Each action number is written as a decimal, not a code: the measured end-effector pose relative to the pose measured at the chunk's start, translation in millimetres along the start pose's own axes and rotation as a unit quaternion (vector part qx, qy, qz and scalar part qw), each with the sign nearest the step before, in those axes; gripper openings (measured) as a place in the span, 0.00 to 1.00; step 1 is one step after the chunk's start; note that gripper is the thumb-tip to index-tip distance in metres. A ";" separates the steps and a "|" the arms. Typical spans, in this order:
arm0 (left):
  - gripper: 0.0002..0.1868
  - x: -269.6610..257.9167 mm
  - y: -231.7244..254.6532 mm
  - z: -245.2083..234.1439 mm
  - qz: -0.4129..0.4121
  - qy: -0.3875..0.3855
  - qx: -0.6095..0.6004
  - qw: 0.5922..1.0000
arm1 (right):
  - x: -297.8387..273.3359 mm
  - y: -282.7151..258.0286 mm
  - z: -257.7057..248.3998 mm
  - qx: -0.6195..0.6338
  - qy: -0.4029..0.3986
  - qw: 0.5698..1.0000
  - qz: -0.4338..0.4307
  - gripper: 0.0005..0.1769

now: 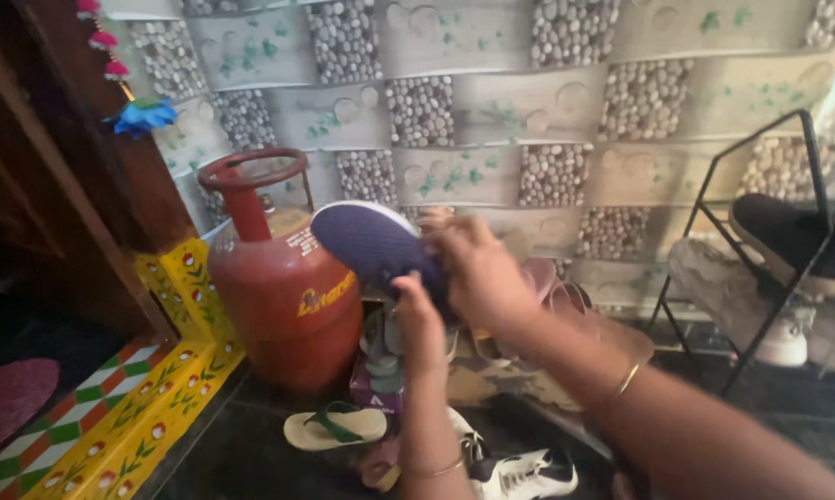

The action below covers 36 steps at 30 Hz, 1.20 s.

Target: The person wipes several pairs of shoes with a cloth, including white sneakers, navy slip-ons, and purple slip-ons. They handle each shoe individually, wiping the upper and sole, then place them on a metal shoe rack.

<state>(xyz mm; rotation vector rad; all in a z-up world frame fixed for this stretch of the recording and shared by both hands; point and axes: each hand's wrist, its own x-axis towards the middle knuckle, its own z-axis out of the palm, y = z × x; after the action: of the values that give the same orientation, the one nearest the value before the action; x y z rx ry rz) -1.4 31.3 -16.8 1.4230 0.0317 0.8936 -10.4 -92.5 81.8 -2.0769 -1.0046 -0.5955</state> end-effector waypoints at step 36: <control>0.41 -55.9 6.6 42.9 0.148 -0.144 0.421 0.883 | 38.4 99.6 -14.1 0.094 0.217 0.965 -0.116 0.16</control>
<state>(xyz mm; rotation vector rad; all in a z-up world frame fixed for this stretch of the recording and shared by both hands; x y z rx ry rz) -20.9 -35.6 -29.3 2.4204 -0.0280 0.9496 91.2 -127.6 74.5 -1.5794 -1.0031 -0.9837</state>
